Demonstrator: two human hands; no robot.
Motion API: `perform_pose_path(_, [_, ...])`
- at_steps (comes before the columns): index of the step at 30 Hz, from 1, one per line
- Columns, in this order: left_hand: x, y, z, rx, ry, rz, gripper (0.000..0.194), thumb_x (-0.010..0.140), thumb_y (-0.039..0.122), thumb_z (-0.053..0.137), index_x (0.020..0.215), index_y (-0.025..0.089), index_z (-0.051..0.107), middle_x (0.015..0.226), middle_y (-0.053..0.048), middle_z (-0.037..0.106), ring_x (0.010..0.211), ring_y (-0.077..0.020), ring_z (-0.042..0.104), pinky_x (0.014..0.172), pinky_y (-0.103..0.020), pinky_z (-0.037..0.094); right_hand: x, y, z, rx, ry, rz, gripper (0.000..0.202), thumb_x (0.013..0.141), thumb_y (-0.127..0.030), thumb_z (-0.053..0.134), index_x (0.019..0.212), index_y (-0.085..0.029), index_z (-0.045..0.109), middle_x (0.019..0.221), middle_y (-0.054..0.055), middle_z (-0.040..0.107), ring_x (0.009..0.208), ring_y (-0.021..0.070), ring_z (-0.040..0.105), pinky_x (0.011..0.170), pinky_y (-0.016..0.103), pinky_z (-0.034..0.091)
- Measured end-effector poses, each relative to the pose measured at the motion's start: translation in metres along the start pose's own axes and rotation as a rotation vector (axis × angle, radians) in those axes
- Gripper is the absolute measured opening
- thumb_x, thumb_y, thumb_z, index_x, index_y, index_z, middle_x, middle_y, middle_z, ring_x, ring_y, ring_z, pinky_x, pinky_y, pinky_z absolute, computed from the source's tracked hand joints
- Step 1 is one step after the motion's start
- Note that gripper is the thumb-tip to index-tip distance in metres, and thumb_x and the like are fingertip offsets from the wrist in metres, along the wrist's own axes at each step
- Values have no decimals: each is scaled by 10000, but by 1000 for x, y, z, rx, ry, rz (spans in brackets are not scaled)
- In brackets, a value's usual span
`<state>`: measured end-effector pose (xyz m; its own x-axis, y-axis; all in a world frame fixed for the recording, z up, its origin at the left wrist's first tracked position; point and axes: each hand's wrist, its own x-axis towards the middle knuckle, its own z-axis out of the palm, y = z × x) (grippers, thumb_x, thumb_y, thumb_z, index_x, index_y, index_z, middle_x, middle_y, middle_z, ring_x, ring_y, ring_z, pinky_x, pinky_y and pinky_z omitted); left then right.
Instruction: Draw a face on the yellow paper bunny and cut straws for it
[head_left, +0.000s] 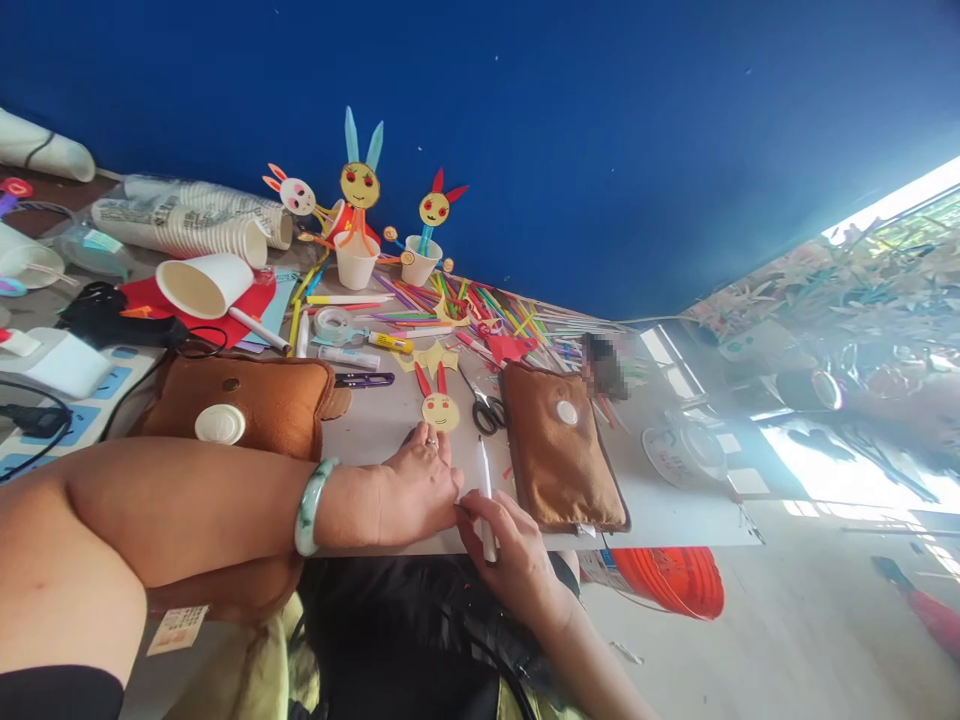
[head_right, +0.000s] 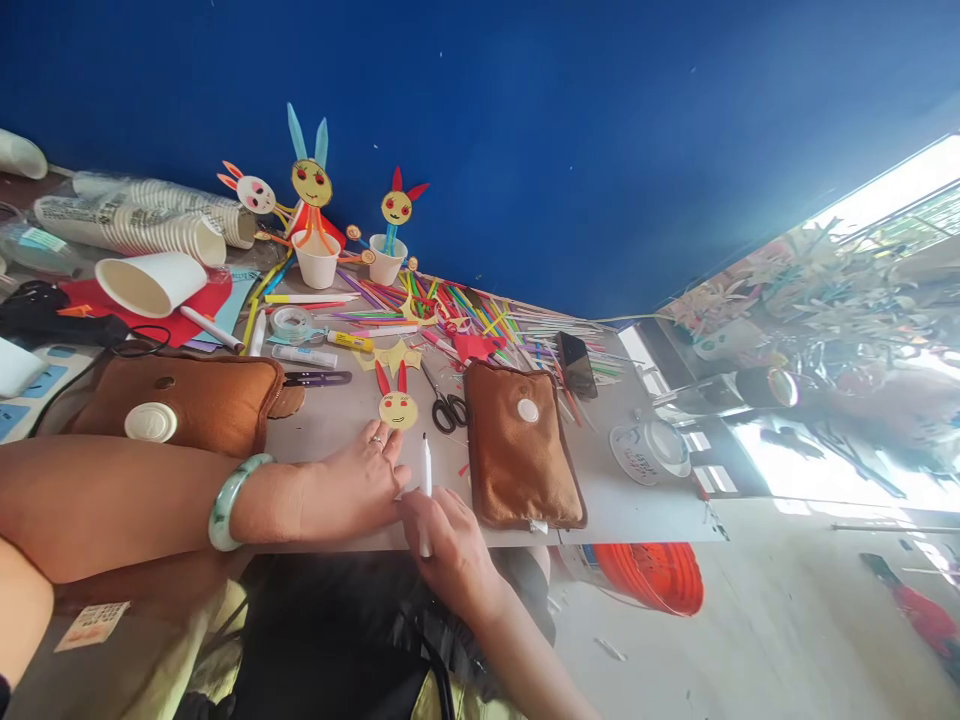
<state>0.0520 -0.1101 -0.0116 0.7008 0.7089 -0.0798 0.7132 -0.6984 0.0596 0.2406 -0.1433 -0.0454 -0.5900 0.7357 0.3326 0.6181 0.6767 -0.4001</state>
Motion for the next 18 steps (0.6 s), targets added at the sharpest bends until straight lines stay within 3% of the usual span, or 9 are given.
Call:
perform_pose_path(5, [0,2,-3,-14,-16,-31,329,908,310,478,1051,99,686,1202,-258,635,1211,-364,557,996,-524,375,6,0,-5,-6,21,46,190,884,-131,563,1049,-225,559,828,33,663,709,165,643,664,287,532])
perform_pose_path(11, [0,1,-6,59,-37,4,331,912,259,455,1068,84,688,1100,-237,672,1169,-374,570,962,-529,391,8,0,-9,47,30,58,218,879,-113,565,1066,-222,537,907,50,683,769,173,656,708,303,551])
perform_pose_path(15, [1,2,-6,112,-73,25,312,893,183,456,1059,95,705,1118,-233,673,1192,-386,555,966,-538,382,11,-1,-13,85,-25,45,200,892,-127,559,1069,-220,547,893,54,680,767,169,656,695,299,550])
perform_pose_path(18, [2,4,3,137,-33,20,282,856,163,509,1015,88,729,1103,-243,678,1190,-406,549,957,-552,381,19,2,-26,149,-98,27,193,880,-196,621,1063,-226,569,879,48,683,778,177,660,699,305,543])
